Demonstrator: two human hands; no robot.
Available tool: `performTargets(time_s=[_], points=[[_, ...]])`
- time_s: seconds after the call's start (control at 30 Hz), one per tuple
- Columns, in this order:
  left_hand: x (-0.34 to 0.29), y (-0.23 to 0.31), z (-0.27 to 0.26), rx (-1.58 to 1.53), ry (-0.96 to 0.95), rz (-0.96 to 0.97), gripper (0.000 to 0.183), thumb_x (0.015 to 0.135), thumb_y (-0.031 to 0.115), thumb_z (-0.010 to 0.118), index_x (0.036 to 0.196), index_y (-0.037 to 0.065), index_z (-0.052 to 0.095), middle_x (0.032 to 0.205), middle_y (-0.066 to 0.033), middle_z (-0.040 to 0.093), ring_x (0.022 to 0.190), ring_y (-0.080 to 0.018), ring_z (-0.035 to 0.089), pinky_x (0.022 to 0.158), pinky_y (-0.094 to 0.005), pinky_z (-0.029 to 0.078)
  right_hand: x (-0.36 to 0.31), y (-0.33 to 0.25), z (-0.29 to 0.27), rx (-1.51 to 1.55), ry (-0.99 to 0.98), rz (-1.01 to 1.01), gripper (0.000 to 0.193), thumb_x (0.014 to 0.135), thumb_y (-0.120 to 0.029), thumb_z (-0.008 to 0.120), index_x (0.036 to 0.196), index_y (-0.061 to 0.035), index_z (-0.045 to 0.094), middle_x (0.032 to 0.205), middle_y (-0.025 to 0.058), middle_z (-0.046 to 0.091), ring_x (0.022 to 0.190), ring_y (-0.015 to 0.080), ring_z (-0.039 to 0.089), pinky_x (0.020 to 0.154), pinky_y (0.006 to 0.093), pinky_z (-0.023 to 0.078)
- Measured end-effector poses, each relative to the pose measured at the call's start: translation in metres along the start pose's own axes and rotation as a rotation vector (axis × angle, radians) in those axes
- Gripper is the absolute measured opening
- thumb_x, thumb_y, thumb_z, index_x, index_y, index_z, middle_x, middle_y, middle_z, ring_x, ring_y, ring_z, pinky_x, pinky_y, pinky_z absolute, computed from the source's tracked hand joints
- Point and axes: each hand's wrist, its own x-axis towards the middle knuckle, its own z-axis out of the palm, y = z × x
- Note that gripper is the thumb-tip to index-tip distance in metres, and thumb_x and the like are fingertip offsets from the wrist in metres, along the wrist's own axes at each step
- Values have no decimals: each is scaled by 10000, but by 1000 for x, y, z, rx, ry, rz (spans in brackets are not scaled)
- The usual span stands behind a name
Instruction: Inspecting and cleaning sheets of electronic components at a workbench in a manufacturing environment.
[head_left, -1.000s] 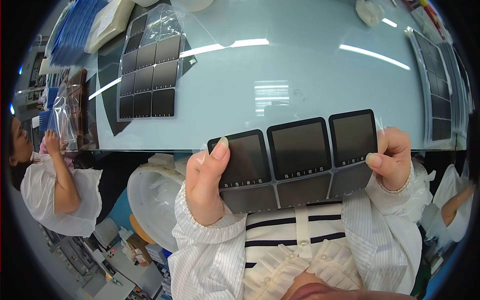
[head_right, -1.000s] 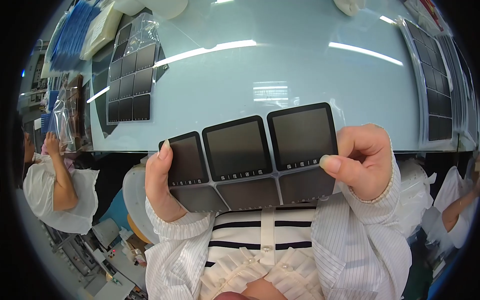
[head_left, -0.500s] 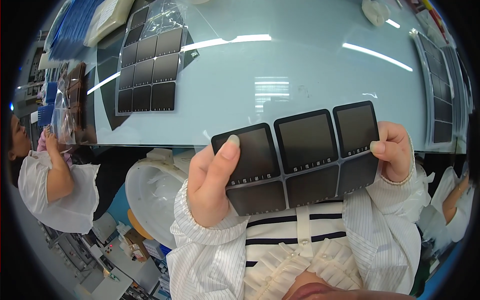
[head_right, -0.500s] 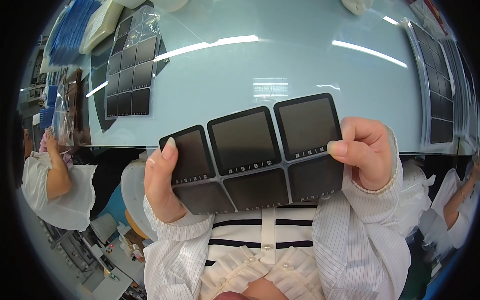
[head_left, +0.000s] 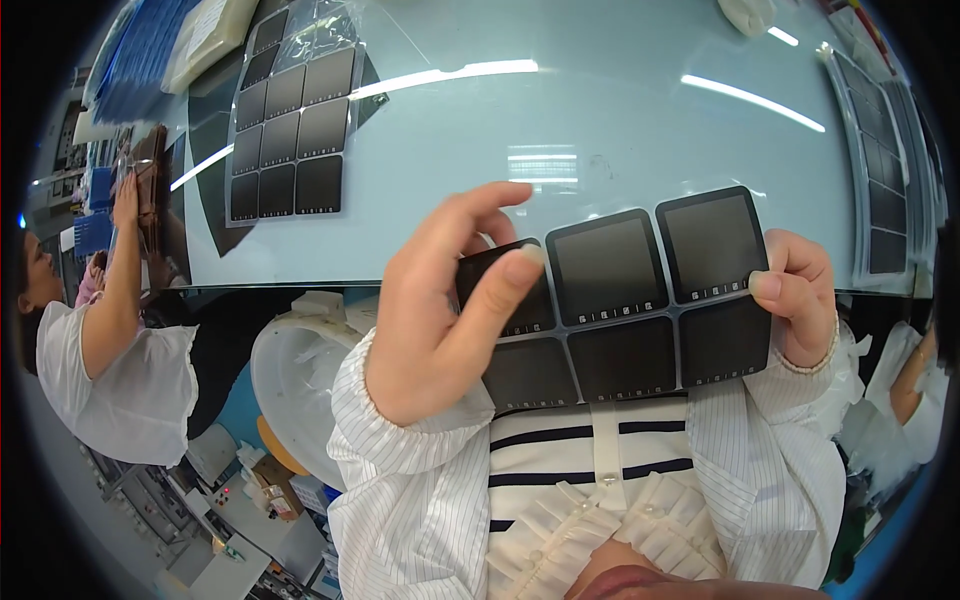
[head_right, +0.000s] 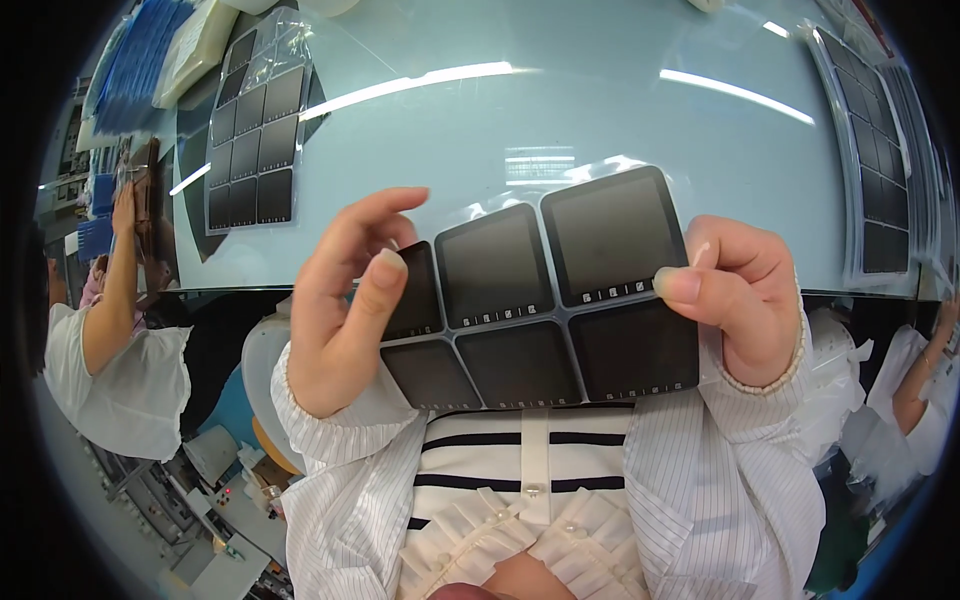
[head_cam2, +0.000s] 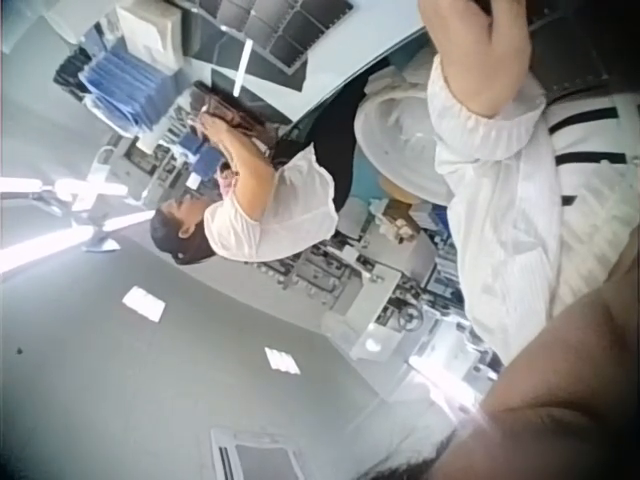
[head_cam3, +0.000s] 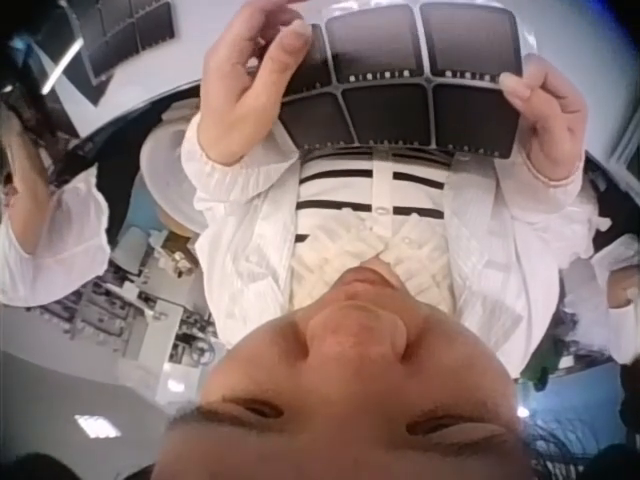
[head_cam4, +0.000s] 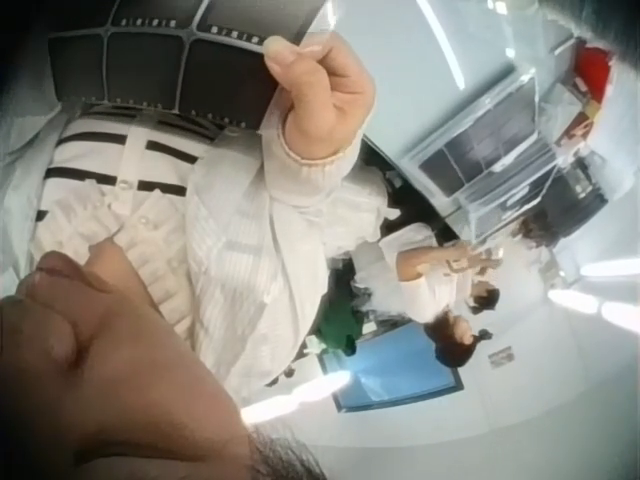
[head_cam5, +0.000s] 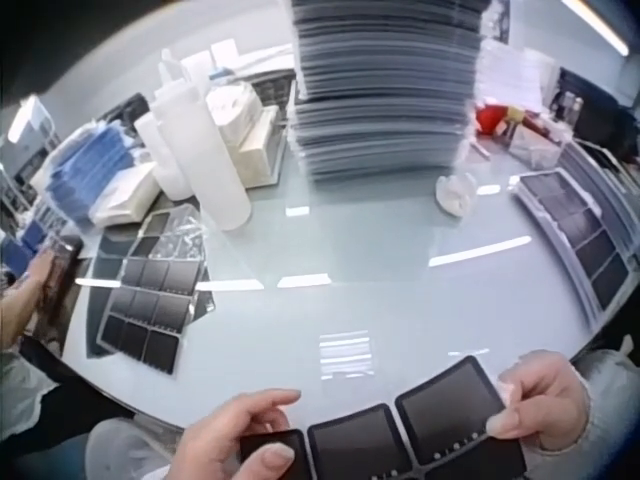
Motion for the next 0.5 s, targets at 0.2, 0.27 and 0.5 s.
performTargets(time_s=[0.2,0.27,0.5], points=[[-1,-1,16,-113,-86,101,308,792,163,681,988,-49,573,775,-79,569,689,-132,538,625,-241,426,-4,-4,-2,27,92,12,257,737,-101,578,567,-77,387,551,-22,424,521,51,337,497,214,256],[-3,9,9,-210,-178,-73,308,806,137,652,1030,-50,554,831,-64,581,752,-104,535,686,-230,424,-7,-3,-4,-12,80,9,268,731,-107,589,567,-81,380,549,-24,422,517,50,338,497,213,260],[-7,8,13,-612,-198,-275,221,841,82,596,1018,-37,539,765,17,544,686,-44,484,616,-196,403,-12,-2,-4,-45,84,-54,298,692,-126,627,557,-93,363,540,-35,403,501,46,324,482,218,256]])
